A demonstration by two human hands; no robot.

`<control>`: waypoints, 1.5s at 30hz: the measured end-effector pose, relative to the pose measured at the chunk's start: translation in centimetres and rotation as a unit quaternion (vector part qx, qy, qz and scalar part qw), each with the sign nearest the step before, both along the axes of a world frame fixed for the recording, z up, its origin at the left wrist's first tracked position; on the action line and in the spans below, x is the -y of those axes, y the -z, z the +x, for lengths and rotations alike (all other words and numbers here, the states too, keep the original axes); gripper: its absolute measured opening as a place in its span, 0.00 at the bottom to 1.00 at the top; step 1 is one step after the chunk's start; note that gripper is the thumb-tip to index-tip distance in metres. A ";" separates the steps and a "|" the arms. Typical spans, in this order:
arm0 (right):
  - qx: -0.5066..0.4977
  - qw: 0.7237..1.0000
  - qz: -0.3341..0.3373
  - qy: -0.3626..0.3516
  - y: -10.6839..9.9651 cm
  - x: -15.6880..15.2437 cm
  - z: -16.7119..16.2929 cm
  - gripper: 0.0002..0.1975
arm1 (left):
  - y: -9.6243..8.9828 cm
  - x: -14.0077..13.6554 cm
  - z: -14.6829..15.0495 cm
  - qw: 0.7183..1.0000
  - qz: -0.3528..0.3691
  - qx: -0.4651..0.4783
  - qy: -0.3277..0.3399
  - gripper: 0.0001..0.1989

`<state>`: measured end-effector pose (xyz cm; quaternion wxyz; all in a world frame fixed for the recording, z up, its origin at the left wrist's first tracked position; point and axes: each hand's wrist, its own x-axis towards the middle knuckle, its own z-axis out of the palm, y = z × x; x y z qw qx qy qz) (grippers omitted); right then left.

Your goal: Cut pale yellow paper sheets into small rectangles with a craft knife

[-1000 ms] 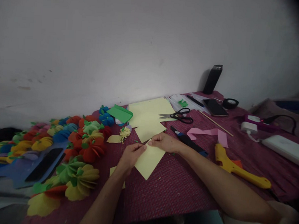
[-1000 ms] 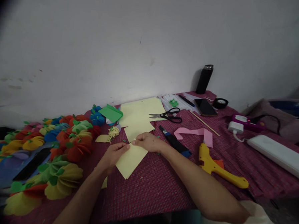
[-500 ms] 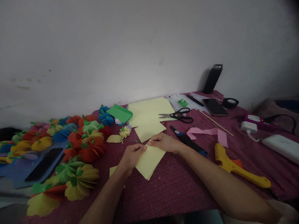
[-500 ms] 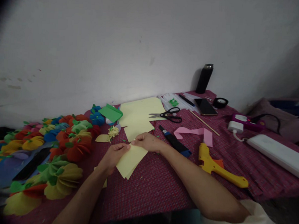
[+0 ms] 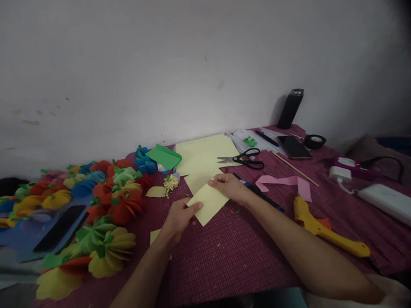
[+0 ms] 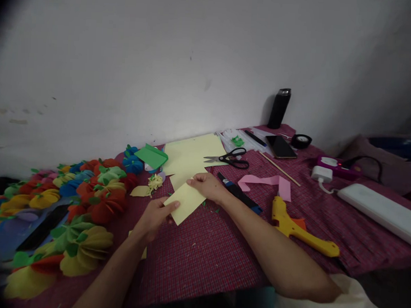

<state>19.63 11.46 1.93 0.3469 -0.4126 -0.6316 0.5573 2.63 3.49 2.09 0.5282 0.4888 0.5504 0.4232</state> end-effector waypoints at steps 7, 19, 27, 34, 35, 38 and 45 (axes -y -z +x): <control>-0.026 0.999 -0.021 0.001 -0.2 0.2 0.0 0.17 | 0.1 -0.1 0.0 0.999 0.003 0.038 -0.018 0.16; -0.148 0.980 -0.129 -0.025 -0.7 0.4 0.0 0.15 | 0.1 -0.3 0.1 0.983 0.015 0.164 -0.079 0.20; -0.153 0.964 -0.194 -0.097 -0.7 1.0 0.1 0.17 | 0.3 -0.3 0.2 0.988 0.015 0.141 -0.062 0.15; -0.155 0.967 -0.184 -0.085 -0.6 0.9 0.1 0.16 | 0.1 -0.2 0.3 0.990 0.014 0.128 -0.056 0.13; -0.154 0.967 -0.184 -0.091 -0.6 0.9 0.1 0.16 | 0.0 -0.1 0.3 0.991 0.013 0.124 -0.054 0.13; -0.136 0.967 -0.187 -0.103 -0.4 1.0 0.0 0.15 | -0.1 0.0 0.4 0.993 0.001 0.104 -0.053 0.14; -0.111 0.971 -0.180 -0.115 0.2 1.1 -0.3 0.13 | -0.4 0.1 0.5 0.997 -0.004 0.061 -0.055 0.14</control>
